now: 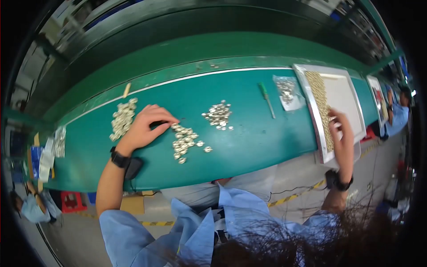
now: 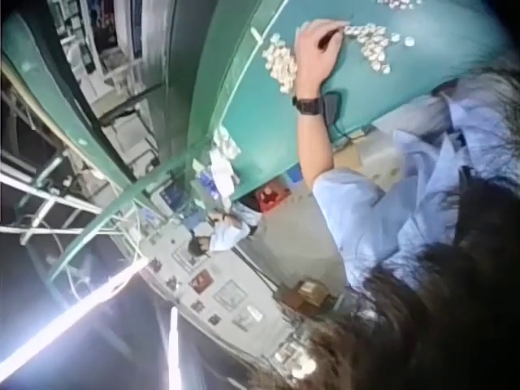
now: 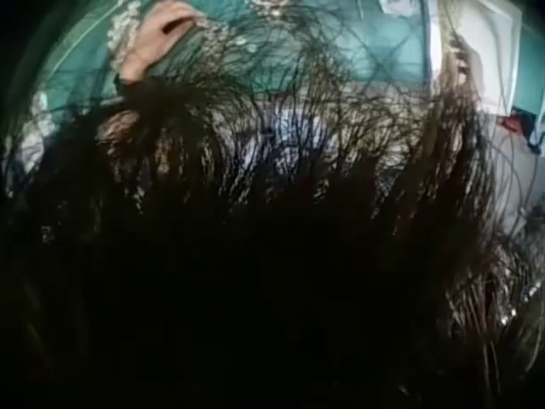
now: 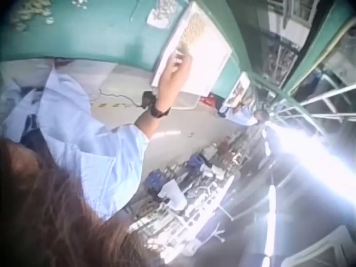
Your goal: Sorting and assembling small white plastic components and metal pins at a factory workbench.
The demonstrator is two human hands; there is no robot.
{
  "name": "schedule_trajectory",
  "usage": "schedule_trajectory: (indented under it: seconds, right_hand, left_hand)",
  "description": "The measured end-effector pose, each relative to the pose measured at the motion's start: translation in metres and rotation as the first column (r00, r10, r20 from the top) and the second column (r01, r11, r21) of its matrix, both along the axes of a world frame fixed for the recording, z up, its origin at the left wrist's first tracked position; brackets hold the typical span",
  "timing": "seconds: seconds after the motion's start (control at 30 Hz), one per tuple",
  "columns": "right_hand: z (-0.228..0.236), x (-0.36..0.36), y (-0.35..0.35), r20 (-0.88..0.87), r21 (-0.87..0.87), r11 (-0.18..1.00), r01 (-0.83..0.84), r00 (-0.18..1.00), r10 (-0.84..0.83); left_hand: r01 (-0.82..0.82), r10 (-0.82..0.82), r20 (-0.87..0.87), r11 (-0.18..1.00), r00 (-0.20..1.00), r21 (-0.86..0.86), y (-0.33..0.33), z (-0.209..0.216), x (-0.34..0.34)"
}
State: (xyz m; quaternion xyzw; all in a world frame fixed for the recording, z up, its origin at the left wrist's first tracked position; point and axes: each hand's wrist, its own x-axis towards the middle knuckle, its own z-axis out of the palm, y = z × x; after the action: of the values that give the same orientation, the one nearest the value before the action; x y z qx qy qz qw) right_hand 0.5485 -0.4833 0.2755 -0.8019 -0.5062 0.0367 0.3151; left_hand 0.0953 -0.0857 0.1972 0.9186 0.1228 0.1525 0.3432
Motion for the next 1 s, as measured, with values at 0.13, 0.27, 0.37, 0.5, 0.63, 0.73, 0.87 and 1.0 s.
schedule_trajectory:
  seconds: [0.13,0.27,0.37,0.5,0.63,0.73,0.87,1.0]
  right_hand:
    - [-0.014,-0.200,0.088,-0.208,-0.038,0.860,-0.509,0.846,0.491]
    - [-0.062,-0.319,0.153,0.028,-0.060,0.794,-0.604,0.795,0.607]
    - [-0.071,-0.370,0.182,0.162,-0.054,0.779,-0.625,0.764,0.624]
    - [-0.071,-0.417,0.205,0.217,-0.109,0.738,-0.665,0.709,0.671]
    - [-0.082,-0.446,0.209,0.283,-0.114,0.705,-0.700,0.657,0.699]
    - [-0.087,-0.458,0.205,0.240,-0.208,0.708,-0.675,0.667,0.705]
    - [-0.103,-0.467,0.199,0.306,-0.219,0.703,-0.677,0.636,0.708]
    - [-0.102,-0.472,0.194,0.308,-0.283,0.695,-0.661,0.623,0.719]
  left_hand:
    - [-0.014,0.014,-0.043,1.000,0.999,0.018,-0.004,0.002,-0.073]
    - [0.012,-0.013,-0.029,0.999,0.999,-0.030,-0.002,0.005,-0.122]
    - [0.028,-0.029,-0.010,0.999,1.000,-0.041,0.003,0.008,-0.159]
    - [0.047,-0.043,0.062,0.997,0.997,-0.061,0.011,-0.006,-0.199]
    - [0.067,-0.052,0.119,0.990,0.991,-0.121,0.013,-0.015,-0.225]
    - [0.077,-0.052,0.146,0.982,0.988,-0.172,0.013,-0.019,-0.235]
    - [0.094,-0.061,0.155,0.971,0.986,-0.218,0.015,-0.024,-0.248]
    - [0.097,-0.064,0.150,0.968,0.987,-0.229,0.014,-0.027,-0.255]
